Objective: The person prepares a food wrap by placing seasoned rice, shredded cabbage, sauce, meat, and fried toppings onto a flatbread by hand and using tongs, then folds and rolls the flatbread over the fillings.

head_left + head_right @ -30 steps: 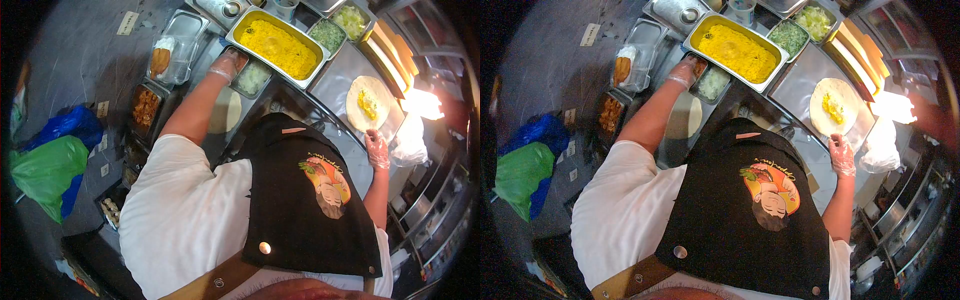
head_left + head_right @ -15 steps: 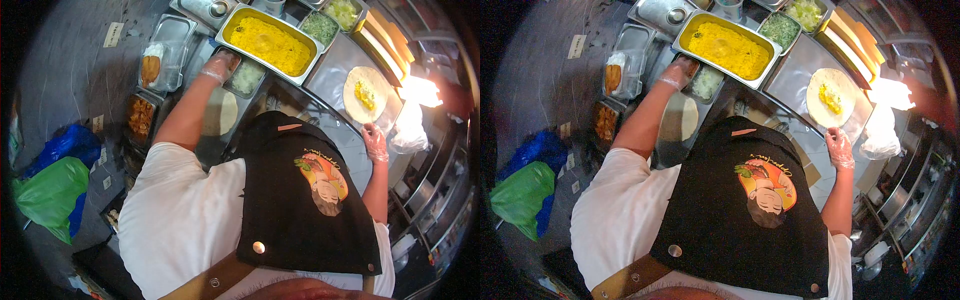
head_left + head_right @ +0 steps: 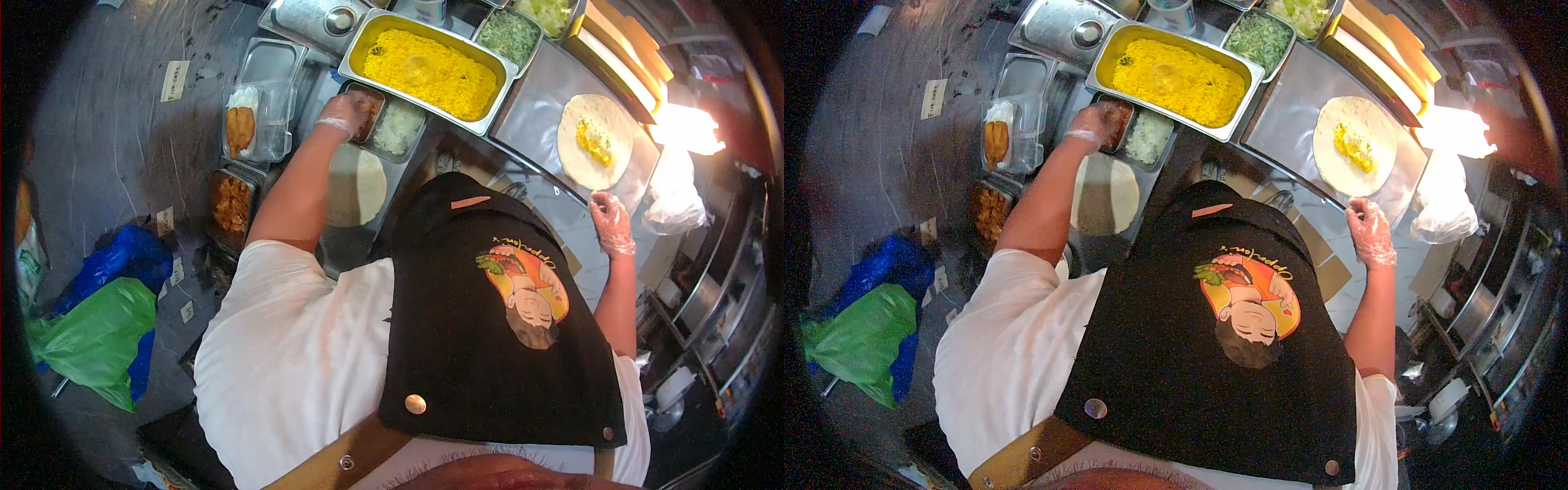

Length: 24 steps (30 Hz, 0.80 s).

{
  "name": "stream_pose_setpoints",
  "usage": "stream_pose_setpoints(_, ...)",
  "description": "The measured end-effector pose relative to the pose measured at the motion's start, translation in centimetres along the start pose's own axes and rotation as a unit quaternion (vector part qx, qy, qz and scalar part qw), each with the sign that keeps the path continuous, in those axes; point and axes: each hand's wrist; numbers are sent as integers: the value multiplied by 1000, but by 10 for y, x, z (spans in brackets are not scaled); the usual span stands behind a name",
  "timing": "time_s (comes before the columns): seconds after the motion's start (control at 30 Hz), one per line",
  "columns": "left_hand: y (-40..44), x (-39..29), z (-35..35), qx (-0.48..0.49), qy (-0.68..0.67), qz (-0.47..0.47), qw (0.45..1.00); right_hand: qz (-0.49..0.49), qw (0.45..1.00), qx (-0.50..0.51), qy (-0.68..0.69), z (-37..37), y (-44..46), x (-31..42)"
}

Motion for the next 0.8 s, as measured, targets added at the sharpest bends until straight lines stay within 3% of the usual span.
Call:
stream_pose_setpoints(0.03, -7, -9, -10, 5, -21, -42, 999, -3, 1000, -2, -2, 1, 0, -1)
stream_pose_setpoints(0.23, -7, 12, -24, 13, -104, -62, 993, 15, 1000, 4, 7, 1, 1, 1)
stream_pose_setpoints(0.33, -7, 16, -22, 68, -354, -180, 915, 14, 1000, 0, 1, 0, 1, 4)
stream_pose_setpoints(0.43, -10, 18, -21, 58, -496, -202, 843, 18, 1000, 3, 7, 3, 5, 4)
stream_pose_setpoints(0.53, -11, 15, -20, 37, -464, -199, 862, 24, 1000, 8, -5, 2, 5, 7)
stream_pose_setpoints(0.63, -15, -3, -33, 107, -142, -127, 976, 21, 1000, 6, -6, 3, 4, 7)
stream_pose_setpoints(0.8, -18, -1, -13, 71, 53, 7, 996, 12, 1000, 5, -3, -1, 2, 12)
Point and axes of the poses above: each hand's wrist, its own y-axis towards the middle knuckle, its own z-axis out of the palm, x = y × z, and after that the axes turned 9 degrees about -y, right-handed
